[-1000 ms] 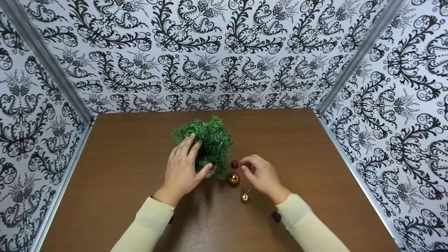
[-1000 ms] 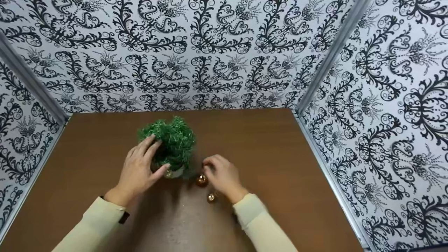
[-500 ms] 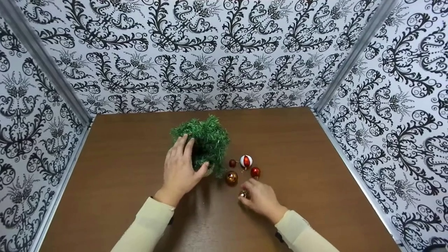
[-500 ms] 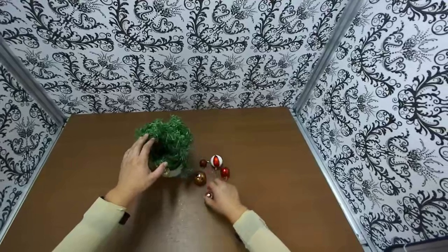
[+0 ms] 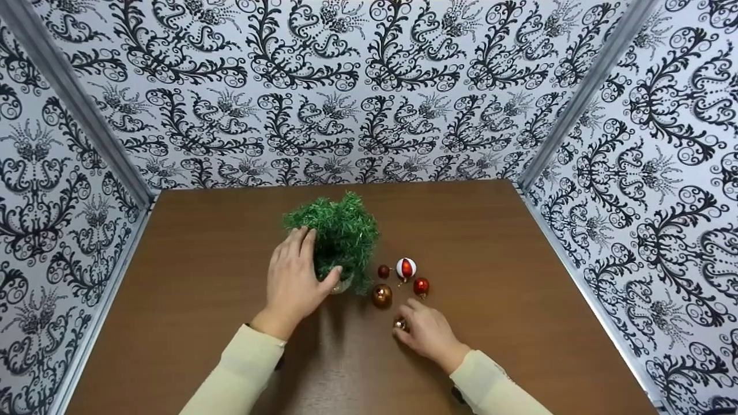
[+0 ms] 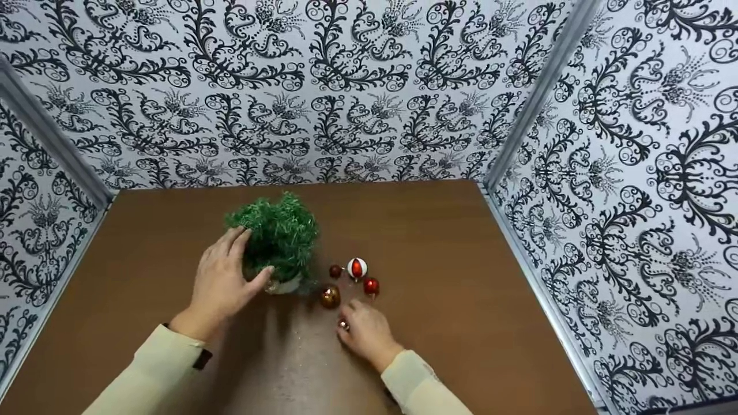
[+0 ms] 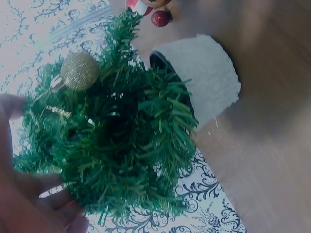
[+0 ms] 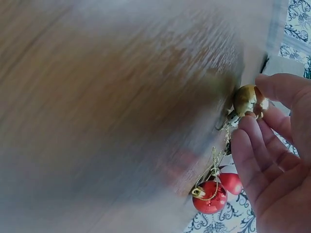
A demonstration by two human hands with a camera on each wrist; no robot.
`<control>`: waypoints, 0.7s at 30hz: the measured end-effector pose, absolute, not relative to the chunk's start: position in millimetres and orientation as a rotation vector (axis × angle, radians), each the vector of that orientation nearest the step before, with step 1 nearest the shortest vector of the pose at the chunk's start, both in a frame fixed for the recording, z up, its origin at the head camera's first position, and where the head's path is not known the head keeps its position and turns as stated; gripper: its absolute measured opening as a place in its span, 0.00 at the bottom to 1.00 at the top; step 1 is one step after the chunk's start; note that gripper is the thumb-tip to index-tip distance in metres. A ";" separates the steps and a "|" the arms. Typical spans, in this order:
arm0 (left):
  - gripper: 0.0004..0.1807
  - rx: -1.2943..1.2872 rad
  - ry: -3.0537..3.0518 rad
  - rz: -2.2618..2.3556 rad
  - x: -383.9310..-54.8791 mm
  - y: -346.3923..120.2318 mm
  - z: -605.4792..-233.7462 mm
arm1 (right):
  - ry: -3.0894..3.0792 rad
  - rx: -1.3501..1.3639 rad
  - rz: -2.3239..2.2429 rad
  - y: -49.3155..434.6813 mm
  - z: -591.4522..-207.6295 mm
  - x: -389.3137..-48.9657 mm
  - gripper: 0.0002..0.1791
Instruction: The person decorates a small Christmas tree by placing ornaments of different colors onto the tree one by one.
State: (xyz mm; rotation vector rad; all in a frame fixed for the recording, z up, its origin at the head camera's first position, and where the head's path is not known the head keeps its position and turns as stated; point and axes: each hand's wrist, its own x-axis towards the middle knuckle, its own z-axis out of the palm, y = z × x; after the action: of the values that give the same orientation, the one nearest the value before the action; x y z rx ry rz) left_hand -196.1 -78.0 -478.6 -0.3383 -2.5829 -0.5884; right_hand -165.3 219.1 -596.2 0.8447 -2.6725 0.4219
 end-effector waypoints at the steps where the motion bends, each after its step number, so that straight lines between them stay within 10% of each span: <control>1: 0.46 -0.349 -2.592 -0.587 -196.5 -79.4 -478.1 | -2.674 0.844 0.422 219.4 -596.1 -165.2 0.13; 21: 0.45 -0.594 -2.741 -0.552 -209.8 -118.1 -462.1 | -2.737 0.845 0.435 221.1 -591.3 -166.1 0.13</control>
State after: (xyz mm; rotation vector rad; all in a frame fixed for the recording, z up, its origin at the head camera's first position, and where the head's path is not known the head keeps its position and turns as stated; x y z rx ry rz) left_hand -209.8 -118.1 -462.1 -0.5945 -2.7411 -0.5518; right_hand -166.1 221.1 -591.3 0.8453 -2.7374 0.4354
